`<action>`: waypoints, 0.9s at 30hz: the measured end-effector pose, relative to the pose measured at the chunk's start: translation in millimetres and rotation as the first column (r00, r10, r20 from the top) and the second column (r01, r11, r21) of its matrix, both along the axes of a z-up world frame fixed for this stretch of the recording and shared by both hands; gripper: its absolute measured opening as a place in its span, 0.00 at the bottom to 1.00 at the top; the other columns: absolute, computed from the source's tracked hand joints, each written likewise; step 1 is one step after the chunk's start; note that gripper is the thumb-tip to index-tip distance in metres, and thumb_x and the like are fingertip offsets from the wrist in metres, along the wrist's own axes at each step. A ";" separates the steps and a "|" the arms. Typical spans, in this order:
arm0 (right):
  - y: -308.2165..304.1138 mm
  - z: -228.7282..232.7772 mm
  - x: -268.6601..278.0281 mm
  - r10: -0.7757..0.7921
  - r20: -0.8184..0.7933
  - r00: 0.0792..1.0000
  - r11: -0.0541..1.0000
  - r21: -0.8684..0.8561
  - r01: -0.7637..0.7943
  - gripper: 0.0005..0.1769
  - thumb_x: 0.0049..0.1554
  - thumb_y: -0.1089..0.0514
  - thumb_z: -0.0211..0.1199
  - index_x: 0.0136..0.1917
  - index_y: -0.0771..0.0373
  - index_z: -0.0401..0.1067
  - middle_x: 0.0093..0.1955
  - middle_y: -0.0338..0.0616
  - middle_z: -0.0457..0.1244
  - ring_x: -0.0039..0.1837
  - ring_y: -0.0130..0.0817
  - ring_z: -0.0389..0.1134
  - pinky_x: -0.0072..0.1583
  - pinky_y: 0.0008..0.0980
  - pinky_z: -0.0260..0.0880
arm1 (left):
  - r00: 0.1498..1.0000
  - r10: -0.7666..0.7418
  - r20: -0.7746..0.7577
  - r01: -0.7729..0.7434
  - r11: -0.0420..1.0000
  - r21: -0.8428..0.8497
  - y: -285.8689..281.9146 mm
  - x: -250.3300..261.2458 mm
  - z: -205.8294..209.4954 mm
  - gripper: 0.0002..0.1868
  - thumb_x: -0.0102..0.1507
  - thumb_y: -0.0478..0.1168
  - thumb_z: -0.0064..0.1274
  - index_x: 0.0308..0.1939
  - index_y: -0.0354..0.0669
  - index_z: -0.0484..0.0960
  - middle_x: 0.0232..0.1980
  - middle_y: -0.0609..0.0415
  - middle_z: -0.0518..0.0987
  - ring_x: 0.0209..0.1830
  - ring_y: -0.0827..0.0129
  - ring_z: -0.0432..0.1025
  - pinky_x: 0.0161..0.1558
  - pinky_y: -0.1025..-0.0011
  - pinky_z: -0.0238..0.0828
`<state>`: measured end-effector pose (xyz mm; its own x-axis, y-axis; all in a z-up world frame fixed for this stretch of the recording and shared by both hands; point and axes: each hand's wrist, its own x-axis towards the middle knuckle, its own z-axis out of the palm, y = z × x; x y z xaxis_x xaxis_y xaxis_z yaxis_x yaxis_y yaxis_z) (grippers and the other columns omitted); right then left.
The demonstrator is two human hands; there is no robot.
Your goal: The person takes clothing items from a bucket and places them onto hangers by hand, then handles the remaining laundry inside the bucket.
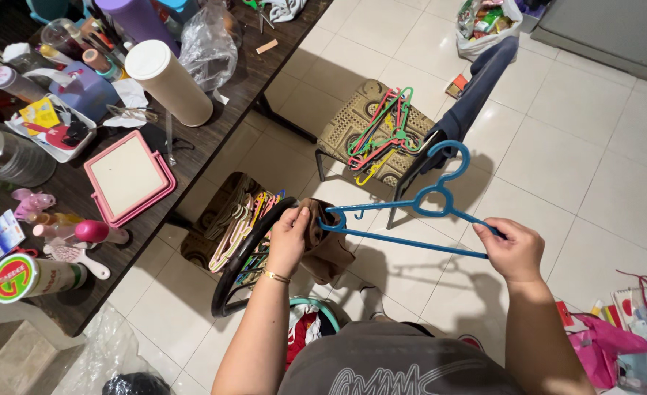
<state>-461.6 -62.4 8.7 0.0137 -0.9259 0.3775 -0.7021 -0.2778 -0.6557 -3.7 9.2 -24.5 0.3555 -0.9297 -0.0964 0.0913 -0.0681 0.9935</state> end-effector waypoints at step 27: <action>-17.8 54.2 91.8 0.282 -0.234 0.930 0.914 -0.228 -0.334 0.11 0.49 0.55 0.84 0.38 0.56 0.82 0.35 0.38 0.65 0.40 0.39 0.64 0.42 0.40 0.64 | 0.638 -0.233 0.734 0.264 0.962 0.075 -5.3 -60.9 95.9 0.11 0.72 0.46 0.57 0.52 0.48 0.90 0.52 0.49 0.79 0.43 0.51 0.80 0.45 0.56 0.78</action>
